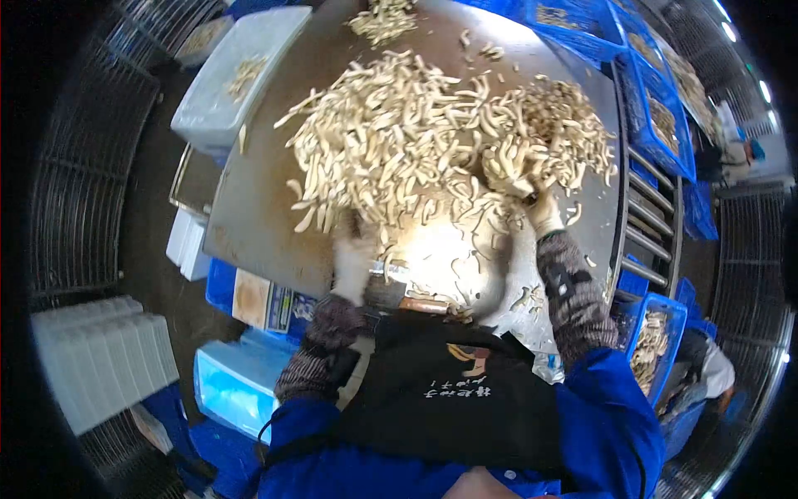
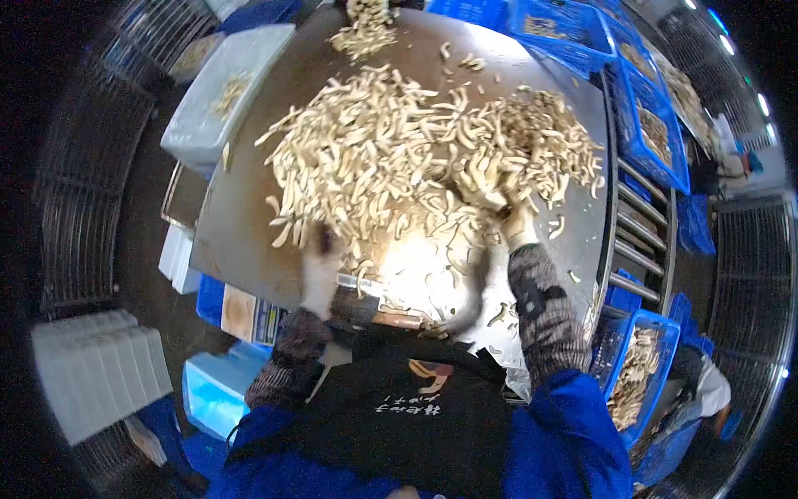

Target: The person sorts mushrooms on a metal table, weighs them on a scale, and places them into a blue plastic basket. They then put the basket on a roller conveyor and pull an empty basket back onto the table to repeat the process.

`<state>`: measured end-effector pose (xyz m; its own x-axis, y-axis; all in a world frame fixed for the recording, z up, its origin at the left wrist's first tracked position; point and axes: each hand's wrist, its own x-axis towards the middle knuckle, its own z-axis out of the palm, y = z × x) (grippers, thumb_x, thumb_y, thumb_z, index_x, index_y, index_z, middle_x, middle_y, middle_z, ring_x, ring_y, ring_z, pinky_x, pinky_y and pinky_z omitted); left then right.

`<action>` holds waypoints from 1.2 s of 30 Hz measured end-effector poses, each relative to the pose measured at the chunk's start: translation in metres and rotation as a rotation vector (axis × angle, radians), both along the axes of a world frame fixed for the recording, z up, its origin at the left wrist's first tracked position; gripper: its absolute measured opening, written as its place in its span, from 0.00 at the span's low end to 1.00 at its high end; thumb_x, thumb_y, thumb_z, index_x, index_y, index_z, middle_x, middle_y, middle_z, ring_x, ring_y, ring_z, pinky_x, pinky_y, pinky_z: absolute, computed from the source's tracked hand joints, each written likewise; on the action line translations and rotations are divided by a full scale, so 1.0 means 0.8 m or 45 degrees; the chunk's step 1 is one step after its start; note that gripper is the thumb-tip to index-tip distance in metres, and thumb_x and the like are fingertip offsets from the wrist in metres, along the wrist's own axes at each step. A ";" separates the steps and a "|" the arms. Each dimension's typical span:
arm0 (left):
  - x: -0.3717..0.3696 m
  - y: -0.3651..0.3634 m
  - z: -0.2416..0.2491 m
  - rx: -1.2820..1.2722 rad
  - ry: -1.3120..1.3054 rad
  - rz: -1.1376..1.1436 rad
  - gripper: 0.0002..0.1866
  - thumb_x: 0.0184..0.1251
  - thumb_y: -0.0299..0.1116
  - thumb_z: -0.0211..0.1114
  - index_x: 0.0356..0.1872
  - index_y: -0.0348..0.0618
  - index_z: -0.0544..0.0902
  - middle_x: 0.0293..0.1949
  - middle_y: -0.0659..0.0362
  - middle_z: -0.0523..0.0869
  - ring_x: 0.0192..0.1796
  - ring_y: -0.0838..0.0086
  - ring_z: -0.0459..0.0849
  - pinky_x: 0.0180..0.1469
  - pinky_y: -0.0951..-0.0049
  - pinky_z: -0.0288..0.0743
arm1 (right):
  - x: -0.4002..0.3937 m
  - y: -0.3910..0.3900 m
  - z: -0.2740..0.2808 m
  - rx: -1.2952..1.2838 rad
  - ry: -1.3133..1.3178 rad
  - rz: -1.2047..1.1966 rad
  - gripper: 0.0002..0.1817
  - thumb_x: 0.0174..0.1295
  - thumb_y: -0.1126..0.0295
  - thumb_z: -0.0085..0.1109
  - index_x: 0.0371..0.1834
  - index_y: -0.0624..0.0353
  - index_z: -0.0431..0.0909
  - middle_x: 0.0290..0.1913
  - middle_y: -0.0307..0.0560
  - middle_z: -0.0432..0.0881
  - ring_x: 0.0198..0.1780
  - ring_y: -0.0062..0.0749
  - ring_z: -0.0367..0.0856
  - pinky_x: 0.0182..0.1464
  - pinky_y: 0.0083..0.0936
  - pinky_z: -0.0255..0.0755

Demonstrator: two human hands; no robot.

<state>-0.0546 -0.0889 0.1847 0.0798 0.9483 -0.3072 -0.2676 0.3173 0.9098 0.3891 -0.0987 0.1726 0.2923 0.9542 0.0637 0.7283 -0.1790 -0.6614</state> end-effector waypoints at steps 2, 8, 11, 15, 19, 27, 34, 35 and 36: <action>0.095 0.007 0.045 0.019 -0.246 -0.557 0.41 0.75 0.47 0.53 0.78 0.52 0.38 0.77 0.43 0.43 0.70 0.55 0.67 0.69 0.59 0.68 | -0.027 -0.030 -0.006 0.129 0.300 -0.021 0.35 0.55 0.74 0.70 0.68 0.59 0.68 0.60 0.58 0.79 0.57 0.40 0.80 0.59 0.30 0.76; 0.253 0.016 0.063 -0.164 -0.386 -0.888 0.53 0.56 0.15 0.68 0.77 0.46 0.43 0.67 0.45 0.69 0.61 0.62 0.79 0.57 0.65 0.81 | -0.102 -0.096 0.086 0.120 0.708 -0.100 0.24 0.67 0.70 0.56 0.67 0.53 0.71 0.68 0.58 0.67 0.70 0.45 0.64 0.68 0.36 0.65; 0.271 -0.005 0.031 0.479 0.023 -0.912 0.46 0.55 0.16 0.67 0.74 0.45 0.54 0.65 0.52 0.70 0.58 0.67 0.79 0.56 0.69 0.81 | -0.073 -0.113 -0.005 0.291 1.292 -0.110 0.28 0.64 0.72 0.60 0.68 0.55 0.66 0.61 0.52 0.74 0.60 0.38 0.74 0.59 0.28 0.72; 0.279 -0.008 0.006 -0.034 -0.278 -0.582 0.23 0.60 0.17 0.62 0.58 0.40 0.76 0.53 0.56 0.81 0.52 0.69 0.82 0.52 0.70 0.81 | -0.099 -0.107 0.040 -0.126 1.100 -0.433 0.34 0.62 0.76 0.64 0.71 0.59 0.59 0.51 0.52 0.81 0.49 0.32 0.81 0.49 0.24 0.78; 0.275 -0.010 -0.033 -0.461 -0.551 -0.100 0.14 0.68 0.29 0.58 0.52 0.35 0.80 0.48 0.54 0.84 0.49 0.68 0.83 0.52 0.67 0.81 | -0.116 -0.128 0.057 0.401 1.674 -0.528 0.34 0.61 0.79 0.61 0.71 0.62 0.57 0.56 0.53 0.74 0.50 0.37 0.82 0.54 0.29 0.80; 0.185 0.001 0.074 -0.039 0.214 -1.276 0.52 0.55 0.35 0.72 0.75 0.30 0.47 0.71 0.38 0.61 0.70 0.53 0.67 0.74 0.62 0.59 | -0.031 -0.125 0.088 0.456 1.596 -0.472 0.23 0.67 0.71 0.59 0.63 0.63 0.64 0.55 0.49 0.75 0.49 0.32 0.82 0.53 0.28 0.80; 0.215 0.033 0.110 0.156 0.172 -0.961 0.47 0.65 0.45 0.66 0.74 0.29 0.50 0.71 0.38 0.62 0.71 0.54 0.66 0.72 0.61 0.61 | -0.145 -0.002 0.125 0.031 0.616 0.106 0.24 0.68 0.63 0.60 0.63 0.63 0.71 0.55 0.53 0.80 0.55 0.34 0.79 0.57 0.24 0.72; 0.211 0.042 0.094 0.208 0.258 -0.907 0.37 0.70 0.42 0.62 0.71 0.29 0.56 0.66 0.42 0.70 0.66 0.57 0.72 0.67 0.61 0.69 | -0.154 0.016 0.118 0.058 0.801 -0.066 0.19 0.67 0.68 0.60 0.59 0.62 0.74 0.53 0.49 0.82 0.52 0.31 0.80 0.56 0.23 0.72; 0.205 0.046 0.086 0.210 0.261 -0.888 0.37 0.70 0.42 0.62 0.71 0.29 0.56 0.66 0.42 0.70 0.66 0.57 0.72 0.67 0.61 0.69 | -0.159 0.022 0.120 0.057 0.801 -0.046 0.19 0.67 0.68 0.60 0.59 0.62 0.74 0.53 0.49 0.82 0.52 0.31 0.80 0.56 0.23 0.72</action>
